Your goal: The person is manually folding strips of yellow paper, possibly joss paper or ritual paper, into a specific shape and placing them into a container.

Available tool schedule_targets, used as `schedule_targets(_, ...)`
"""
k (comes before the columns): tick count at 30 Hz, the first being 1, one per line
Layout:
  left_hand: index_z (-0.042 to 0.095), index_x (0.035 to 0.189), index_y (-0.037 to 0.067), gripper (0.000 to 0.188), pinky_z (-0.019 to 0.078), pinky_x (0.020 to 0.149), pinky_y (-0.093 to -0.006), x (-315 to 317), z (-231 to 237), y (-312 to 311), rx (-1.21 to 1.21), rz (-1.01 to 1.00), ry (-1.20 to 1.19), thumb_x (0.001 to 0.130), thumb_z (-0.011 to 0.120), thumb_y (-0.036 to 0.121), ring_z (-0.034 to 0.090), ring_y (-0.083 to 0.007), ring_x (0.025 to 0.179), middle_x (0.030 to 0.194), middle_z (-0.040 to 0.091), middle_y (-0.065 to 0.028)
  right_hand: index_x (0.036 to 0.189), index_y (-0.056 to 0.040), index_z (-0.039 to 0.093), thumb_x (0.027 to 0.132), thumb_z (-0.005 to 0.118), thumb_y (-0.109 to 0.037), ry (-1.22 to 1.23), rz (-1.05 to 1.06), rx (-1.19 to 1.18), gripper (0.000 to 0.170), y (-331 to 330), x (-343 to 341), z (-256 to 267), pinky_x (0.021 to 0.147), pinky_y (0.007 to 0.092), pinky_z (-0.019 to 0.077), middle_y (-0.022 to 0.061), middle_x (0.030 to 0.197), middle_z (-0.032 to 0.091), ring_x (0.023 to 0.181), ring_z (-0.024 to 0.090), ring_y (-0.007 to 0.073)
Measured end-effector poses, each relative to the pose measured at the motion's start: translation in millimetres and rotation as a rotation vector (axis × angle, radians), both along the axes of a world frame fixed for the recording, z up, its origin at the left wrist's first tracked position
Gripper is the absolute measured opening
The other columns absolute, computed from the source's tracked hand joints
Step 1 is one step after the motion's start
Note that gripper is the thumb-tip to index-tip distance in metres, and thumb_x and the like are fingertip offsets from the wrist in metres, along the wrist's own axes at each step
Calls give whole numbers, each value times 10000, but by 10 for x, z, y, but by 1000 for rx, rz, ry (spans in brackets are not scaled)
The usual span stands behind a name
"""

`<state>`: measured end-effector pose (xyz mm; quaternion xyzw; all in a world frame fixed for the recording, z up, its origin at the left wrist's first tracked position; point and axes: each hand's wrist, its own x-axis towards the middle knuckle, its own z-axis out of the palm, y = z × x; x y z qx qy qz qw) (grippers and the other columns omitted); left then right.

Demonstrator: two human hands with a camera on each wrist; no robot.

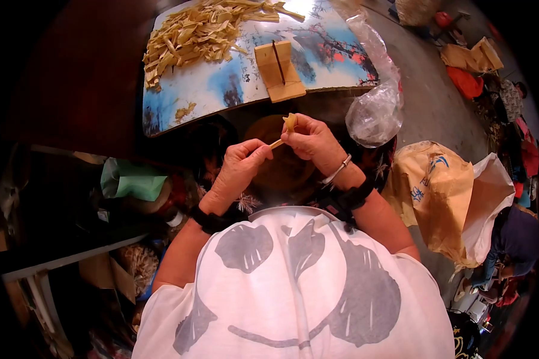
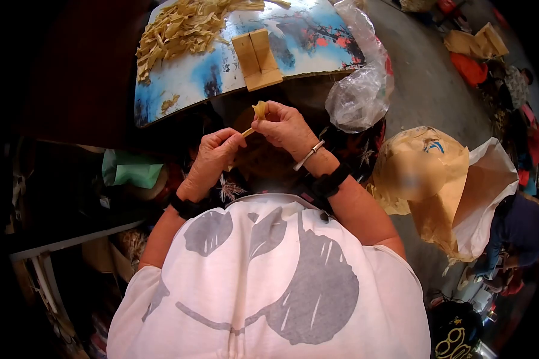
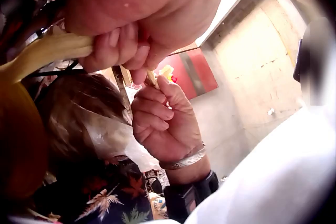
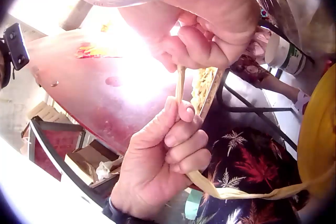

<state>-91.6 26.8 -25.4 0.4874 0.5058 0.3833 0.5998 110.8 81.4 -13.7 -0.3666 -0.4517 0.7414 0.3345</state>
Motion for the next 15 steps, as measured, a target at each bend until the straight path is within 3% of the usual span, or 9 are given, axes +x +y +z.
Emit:
schedule_targets(5,679,931,51,133,359,487,-165,64,82,248,139,75,-8,974,614,158,427,-9,542,689,528,65,992,-47,649,948,654,-220,-131,-35,133,178,277,15,25,513,207,456,-1,742,636,605,582,60)
schedule_targets(9,687,932,24,151,386,502,-189,38,183,739,268,108,278,966,612,151,464,-26,553,654,546,35,936,-4,638,958,639,-195,-282,-279,463,193,632,-82,199,564,223,489,8,685,647,595,595,53)
schedule_targets(12,688,901,16,158,384,503,-215,8,250,1186,422,131,409,954,616,146,464,-38,555,634,538,34,931,-8,638,961,628,-171,-300,-442,593,166,981,-117,147,557,229,483,18,693,655,609,607,58)
schedule_targets(15,683,873,11,165,389,526,-233,3,195,1488,521,187,430,944,618,145,465,-47,582,626,527,33,935,-20,633,957,627,-177,-386,-508,634,159,1233,-146,59,571,278,492,67,701,668,610,631,117)
